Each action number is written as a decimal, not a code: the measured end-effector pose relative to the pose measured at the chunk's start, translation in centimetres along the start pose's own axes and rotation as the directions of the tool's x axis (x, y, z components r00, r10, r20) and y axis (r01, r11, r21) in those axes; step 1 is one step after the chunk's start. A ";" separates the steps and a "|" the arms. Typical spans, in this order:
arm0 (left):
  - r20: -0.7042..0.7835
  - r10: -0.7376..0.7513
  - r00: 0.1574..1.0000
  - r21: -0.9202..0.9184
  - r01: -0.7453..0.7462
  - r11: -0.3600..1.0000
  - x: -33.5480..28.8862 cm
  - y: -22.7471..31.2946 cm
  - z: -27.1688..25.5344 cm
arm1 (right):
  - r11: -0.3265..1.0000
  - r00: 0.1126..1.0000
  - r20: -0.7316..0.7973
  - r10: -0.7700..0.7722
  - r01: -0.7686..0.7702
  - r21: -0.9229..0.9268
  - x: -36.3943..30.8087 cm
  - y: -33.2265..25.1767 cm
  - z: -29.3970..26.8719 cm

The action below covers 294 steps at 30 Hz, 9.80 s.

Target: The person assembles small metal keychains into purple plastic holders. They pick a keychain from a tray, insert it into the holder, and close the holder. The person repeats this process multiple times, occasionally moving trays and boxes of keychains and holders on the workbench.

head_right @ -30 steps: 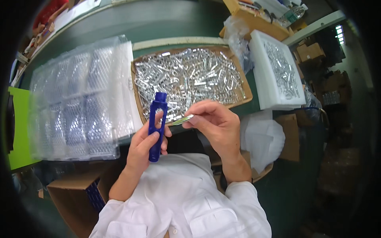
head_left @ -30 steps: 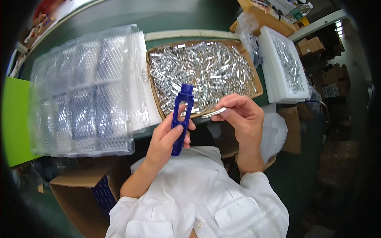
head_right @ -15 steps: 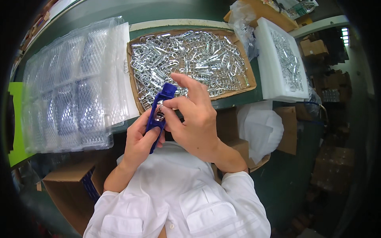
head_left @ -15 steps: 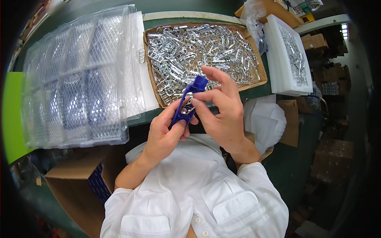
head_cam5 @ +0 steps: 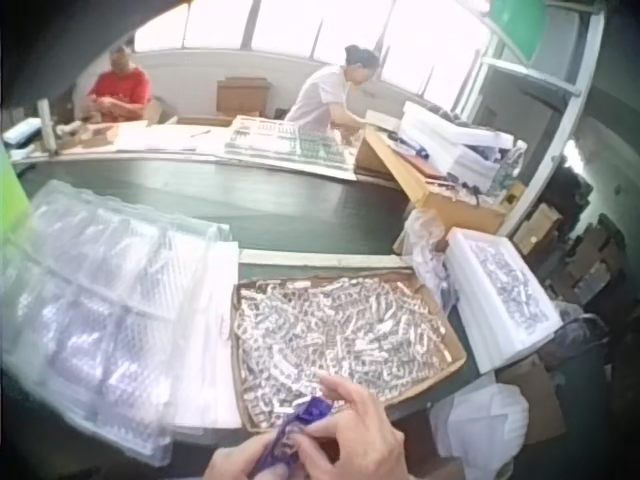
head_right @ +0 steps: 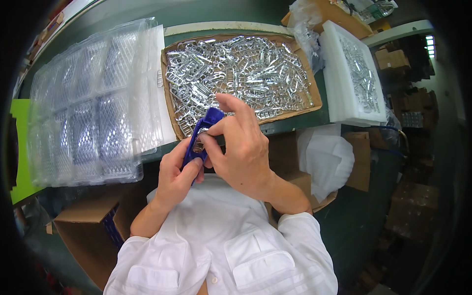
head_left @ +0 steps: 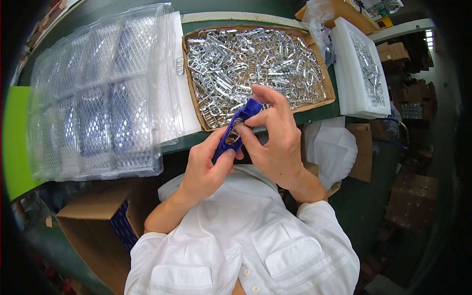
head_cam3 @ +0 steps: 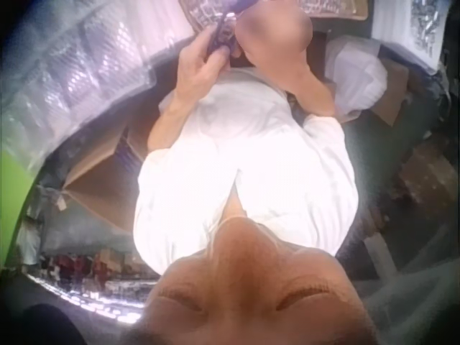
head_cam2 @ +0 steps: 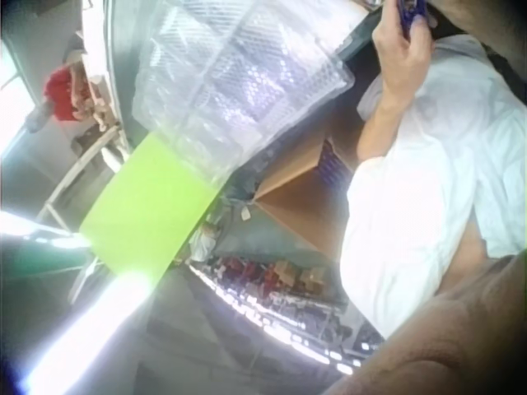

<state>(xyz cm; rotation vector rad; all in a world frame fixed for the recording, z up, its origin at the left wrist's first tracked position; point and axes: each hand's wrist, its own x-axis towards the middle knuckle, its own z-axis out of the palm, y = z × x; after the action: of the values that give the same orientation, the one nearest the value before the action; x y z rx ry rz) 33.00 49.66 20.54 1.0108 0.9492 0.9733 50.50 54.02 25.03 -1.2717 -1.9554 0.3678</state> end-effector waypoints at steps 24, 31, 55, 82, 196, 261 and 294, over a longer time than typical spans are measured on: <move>0.020 0.036 0.999 0.250 -0.040 0.967 0.3 1.8 0.9 | 0.676 0.942 0.155 0.299 -0.324 0.662 -1.6 1.6 -0.2; 0.219 0.445 0.868 0.439 -0.495 0.750 -1.7 4.4 1.7 | 0.375 0.999 0.000 0.047 -0.018 0.927 -3.2 4.7 -2.7; 0.249 0.499 0.830 0.689 -0.513 0.511 -2.9 7.6 4.7 | 0.286 0.914 0.174 0.368 -0.289 0.914 -4.9 6.4 -3.5; 0.092 0.678 0.729 0.993 -0.017 -0.117 10.5 21.5 -21.4 | 0.942 0.755 -0.596 0.275 -0.336 0.009 -8.9 14.0 -13.1; 0.379 0.320 0.868 0.843 -0.182 -0.507 19.8 15.1 -8.9 | 0.994 0.969 -0.232 0.085 -0.098 -0.047 23.8 14.1 0.4; 0.419 0.385 0.822 0.908 -0.379 -0.179 22.7 8.3 3.0 | 0.964 0.950 -0.182 -0.253 0.232 -0.129 12.7 18.2 0.4; -0.046 0.658 0.752 0.995 -0.027 0.101 22.7 10.5 -1.4 | 0.968 0.998 0.011 -0.065 0.066 -0.243 11.1 16.0 -0.4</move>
<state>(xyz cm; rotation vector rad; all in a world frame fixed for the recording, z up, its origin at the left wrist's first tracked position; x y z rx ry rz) 35.94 73.87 26.27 2.3024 1.9808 1.0044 58.86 71.01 20.63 -1.3539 -2.0879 0.0980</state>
